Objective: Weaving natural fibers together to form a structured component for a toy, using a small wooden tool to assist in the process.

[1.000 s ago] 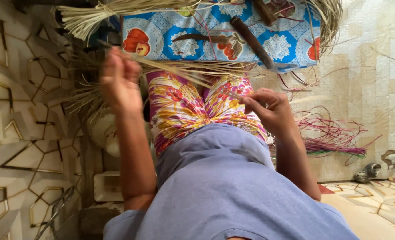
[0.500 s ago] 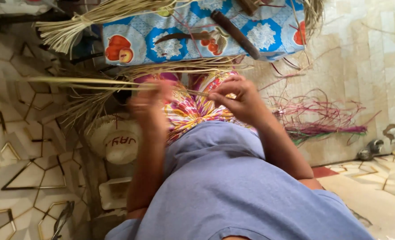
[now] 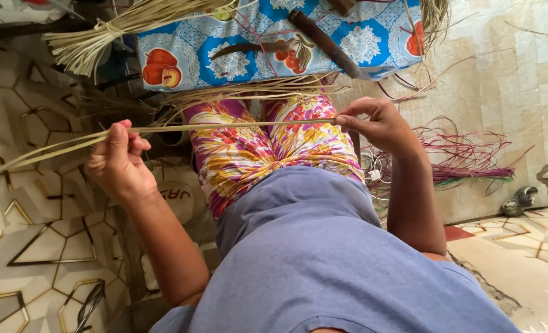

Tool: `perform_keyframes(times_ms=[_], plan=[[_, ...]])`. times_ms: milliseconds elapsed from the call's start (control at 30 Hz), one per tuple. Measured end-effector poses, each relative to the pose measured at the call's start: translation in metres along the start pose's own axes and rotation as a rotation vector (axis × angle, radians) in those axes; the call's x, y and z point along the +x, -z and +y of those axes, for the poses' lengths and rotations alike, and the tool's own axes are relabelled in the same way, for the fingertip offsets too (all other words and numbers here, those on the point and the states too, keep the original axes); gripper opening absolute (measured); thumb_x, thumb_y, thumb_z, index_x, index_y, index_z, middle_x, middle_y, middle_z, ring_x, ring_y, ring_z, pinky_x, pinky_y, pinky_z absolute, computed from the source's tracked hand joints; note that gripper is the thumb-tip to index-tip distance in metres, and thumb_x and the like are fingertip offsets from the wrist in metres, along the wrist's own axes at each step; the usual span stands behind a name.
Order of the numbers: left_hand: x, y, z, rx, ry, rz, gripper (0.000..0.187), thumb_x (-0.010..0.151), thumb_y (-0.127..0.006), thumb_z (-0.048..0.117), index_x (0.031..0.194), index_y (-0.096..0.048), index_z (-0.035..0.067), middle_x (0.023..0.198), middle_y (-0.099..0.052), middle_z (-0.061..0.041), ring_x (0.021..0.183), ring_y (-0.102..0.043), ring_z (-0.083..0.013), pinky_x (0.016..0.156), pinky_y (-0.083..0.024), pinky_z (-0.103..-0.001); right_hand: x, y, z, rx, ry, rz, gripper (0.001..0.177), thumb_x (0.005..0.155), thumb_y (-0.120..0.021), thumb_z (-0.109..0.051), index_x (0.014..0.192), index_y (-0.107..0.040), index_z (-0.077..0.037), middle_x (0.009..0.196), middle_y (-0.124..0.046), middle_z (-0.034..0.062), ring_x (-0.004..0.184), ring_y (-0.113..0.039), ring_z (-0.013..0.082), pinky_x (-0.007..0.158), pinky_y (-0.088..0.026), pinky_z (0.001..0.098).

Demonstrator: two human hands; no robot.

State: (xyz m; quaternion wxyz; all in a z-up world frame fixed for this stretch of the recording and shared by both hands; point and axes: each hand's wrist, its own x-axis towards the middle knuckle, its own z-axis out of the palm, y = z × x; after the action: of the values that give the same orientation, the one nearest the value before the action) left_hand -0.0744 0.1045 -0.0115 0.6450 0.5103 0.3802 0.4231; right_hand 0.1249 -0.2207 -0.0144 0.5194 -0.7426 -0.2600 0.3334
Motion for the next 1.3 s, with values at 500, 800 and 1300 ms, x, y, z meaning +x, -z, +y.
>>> perform_keyframes(times_ms=[500, 800, 1300], plan=[[0.013, 0.003, -0.103, 0.054, 0.253, -0.072, 0.018, 0.076, -0.071, 0.014, 0.077, -0.065, -0.004, 0.059, -0.058, -0.011, 0.040, -0.053, -0.0109, 0.039, -0.051, -0.022, 0.004, 0.005, 0.076, -0.591, 0.237, 0.325, 0.027, 0.095, -0.055, -0.022, 0.069, -0.059, -0.015, 0.054, -0.051, 0.0060, 0.060, -0.054, 0.0278, 0.072, -0.042, 0.0337], [0.006, -0.009, -0.095, 0.336, 0.482, -0.299, 0.049, 0.085, -0.054, 0.050, 0.080, -0.062, 0.002, 0.063, -0.063, -0.013, 0.041, -0.060, -0.0155, 0.035, -0.050, -0.023, 0.021, 0.024, 0.095, -0.357, -0.114, 0.326, 0.024, 0.091, -0.060, -0.025, 0.071, -0.063, -0.011, 0.053, -0.053, 0.0066, 0.054, -0.049, 0.0183, 0.059, -0.040, 0.0301], [-0.029, -0.040, -0.054, 0.633, 0.355, -0.454, 0.019, 0.089, -0.053, 0.017, 0.082, -0.066, 0.005, 0.065, -0.062, -0.002, 0.050, -0.051, -0.0066, 0.047, -0.044, -0.019, 0.123, -0.006, 0.025, -0.392, 0.244, 0.488, 0.005, 0.083, -0.060, -0.006, 0.085, -0.063, -0.002, 0.074, -0.063, 0.0094, 0.056, -0.051, 0.0103, 0.046, -0.042, 0.0149]])
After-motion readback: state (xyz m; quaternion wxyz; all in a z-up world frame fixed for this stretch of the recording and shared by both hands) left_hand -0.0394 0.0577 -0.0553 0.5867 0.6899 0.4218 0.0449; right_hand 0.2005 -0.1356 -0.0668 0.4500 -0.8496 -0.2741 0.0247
